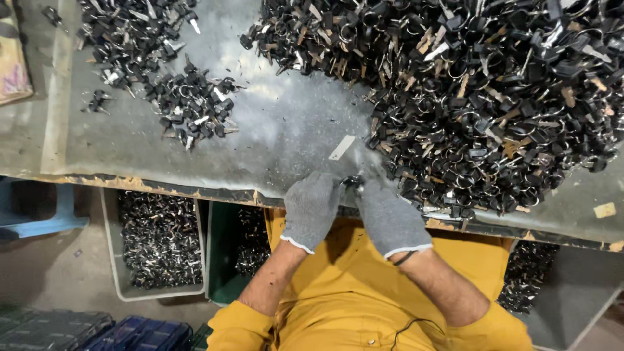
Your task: The person, wearing gray work gloves, picks small black metal components one at a time from a large pile on a metal workbench, looks them over in both hands, and drops them into plastic bins below the bench. The sorted pieces accumulate in a small pile on the bench as the person works through the heap.
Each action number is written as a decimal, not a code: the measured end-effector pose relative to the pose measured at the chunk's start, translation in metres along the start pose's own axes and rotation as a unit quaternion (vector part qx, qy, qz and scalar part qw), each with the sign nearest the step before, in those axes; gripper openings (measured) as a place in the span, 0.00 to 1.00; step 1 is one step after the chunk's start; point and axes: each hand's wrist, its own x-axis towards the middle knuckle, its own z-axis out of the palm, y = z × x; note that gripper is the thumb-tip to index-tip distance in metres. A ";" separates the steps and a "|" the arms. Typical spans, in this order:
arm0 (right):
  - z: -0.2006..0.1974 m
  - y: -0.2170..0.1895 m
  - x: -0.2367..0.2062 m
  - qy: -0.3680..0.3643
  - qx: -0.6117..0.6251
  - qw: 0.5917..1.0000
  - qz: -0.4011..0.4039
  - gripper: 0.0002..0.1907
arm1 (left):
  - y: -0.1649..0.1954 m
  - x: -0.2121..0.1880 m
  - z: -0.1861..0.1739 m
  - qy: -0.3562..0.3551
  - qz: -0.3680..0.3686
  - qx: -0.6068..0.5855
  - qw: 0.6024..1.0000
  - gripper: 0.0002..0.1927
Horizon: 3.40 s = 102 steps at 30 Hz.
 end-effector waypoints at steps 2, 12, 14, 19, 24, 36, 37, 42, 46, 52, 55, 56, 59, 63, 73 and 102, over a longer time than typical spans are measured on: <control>0.009 0.008 -0.003 -0.015 -0.043 0.999 -0.011 0.19 | -0.003 0.000 0.001 0.003 -0.014 -0.026 1.000 0.04; 0.014 0.003 0.012 -0.041 0.029 0.999 0.003 0.23 | -0.003 -0.007 0.011 -0.032 0.016 -0.013 0.999 0.06; 0.000 0.009 0.016 -0.010 0.101 0.993 -0.061 0.29 | -0.002 -0.004 0.008 -0.027 0.009 -0.019 0.999 0.06; -0.016 -0.003 0.010 -0.076 0.088 0.989 0.093 0.29 | 0.006 0.003 -0.001 -0.007 0.012 -0.031 0.999 0.05; -0.006 -0.003 0.008 -0.063 0.061 0.995 0.045 0.19 | 0.005 0.000 -0.003 -0.028 0.005 -0.025 0.999 0.06; -0.018 -0.003 0.001 -0.081 0.062 0.993 0.065 0.35 | 0.005 0.005 -0.022 -0.271 -0.089 0.043 0.957 0.13; -0.019 -0.004 -0.003 -0.095 0.056 0.991 0.075 0.40 | 0.004 0.006 -0.030 -0.270 -0.085 0.024 0.959 0.12; -0.002 -0.008 -0.006 0.105 -0.001 0.984 -0.145 0.27 | -0.002 0.031 -0.046 -0.031 0.114 -0.107 0.987 0.18; 0.006 -0.007 0.000 -0.127 -0.127 0.979 -0.100 0.18 | -0.003 0.055 -0.027 -0.076 0.181 -0.008 0.980 0.24; -0.009 0.003 -0.013 -0.158 0.054 0.976 0.137 0.45 | -0.006 0.032 -0.017 -0.131 -0.052 -0.053 0.989 0.09; -0.009 0.005 -0.011 -0.079 0.078 0.991 0.076 0.41 | -0.007 0.016 -0.014 -0.089 -0.036 -0.060 0.994 0.09; -0.007 0.006 -0.007 -0.036 0.091 0.994 0.053 0.37 | -0.007 0.014 -0.011 -0.078 -0.019 -0.050 0.996 0.09; 0.006 0.003 0.007 0.069 0.073 0.995 -0.005 0.22 | -0.009 0.010 -0.004 -0.024 0.041 -0.023 0.999 0.10; 0.016 0.001 0.014 0.013 -0.015 1.000 0.012 0.10 | -0.016 0.008 0.003 -0.035 0.060 -0.023 0.997 0.09; -0.020 -0.014 0.021 -0.145 0.106 0.979 0.097 0.16 | -0.013 0.010 -0.007 -0.040 0.059 -0.027 0.997 0.09; 0.010 0.009 0.005 -0.072 0.056 0.996 0.019 0.28 | -0.001 0.014 -0.021 0.117 -0.057 0.054 0.990 0.07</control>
